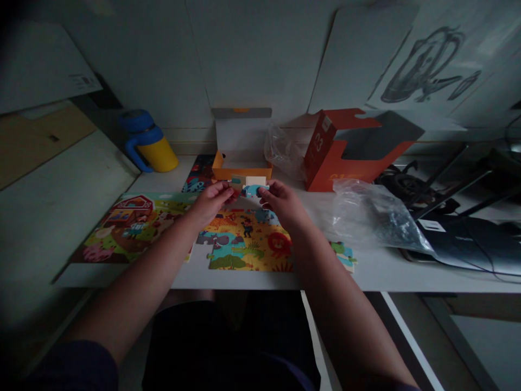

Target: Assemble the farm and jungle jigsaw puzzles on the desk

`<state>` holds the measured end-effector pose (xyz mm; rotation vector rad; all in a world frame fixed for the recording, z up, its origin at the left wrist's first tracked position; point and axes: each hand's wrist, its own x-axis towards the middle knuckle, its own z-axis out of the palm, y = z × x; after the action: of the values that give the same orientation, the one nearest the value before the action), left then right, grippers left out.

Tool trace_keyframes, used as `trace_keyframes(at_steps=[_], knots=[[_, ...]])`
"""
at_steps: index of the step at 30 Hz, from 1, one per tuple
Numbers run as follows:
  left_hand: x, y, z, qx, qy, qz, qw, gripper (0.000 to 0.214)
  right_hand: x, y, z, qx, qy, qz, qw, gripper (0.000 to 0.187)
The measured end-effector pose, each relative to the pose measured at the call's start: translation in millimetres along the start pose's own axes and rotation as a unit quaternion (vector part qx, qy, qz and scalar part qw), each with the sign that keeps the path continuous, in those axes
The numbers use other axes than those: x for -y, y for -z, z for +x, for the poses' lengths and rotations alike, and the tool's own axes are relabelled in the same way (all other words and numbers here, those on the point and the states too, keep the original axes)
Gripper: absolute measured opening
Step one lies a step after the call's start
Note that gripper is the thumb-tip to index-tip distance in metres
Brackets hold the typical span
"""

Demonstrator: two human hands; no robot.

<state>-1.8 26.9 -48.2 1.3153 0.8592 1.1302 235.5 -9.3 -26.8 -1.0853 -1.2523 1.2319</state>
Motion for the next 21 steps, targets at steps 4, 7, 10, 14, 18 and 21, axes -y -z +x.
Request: trace_keyframes(at_steps=[4,7,10,14,18,21], knots=[[1.8,-1.1,1.7,-0.029,0.008,-0.047,0.998,0.042,-2.3,-8.3,1.3,-0.054,0.045,-0.037,0.997,0.048],[3.8,-0.3,4.1,-0.063,-0.002,-0.045,0.997,0.040,-3.1,-12.9,1.4,-0.047,0.083,-0.048,0.994,0.046],[1.6,0.6,3.4,-0.048,0.018,-0.072,0.996,0.037,-1.8,-16.2,-2.1,0.016,0.049,0.006,0.999,0.043],[-6.5,-2.8,-3.0,0.049,0.075,-0.133,0.987,0.044,0.7,-22.8,-8.9,0.109,-0.027,0.067,0.991,0.042],[-11.1,-7.0,-6.1,0.073,0.078,-0.153,0.983,0.050,-0.9,-30.4,-10.0,0.132,-0.019,0.061,0.989,0.041],[-8.6,-4.2,-2.0,-0.001,0.033,-0.143,0.989,0.047,-6.7,-30.8,-5.1,0.080,-0.004,0.060,0.995,0.045]])
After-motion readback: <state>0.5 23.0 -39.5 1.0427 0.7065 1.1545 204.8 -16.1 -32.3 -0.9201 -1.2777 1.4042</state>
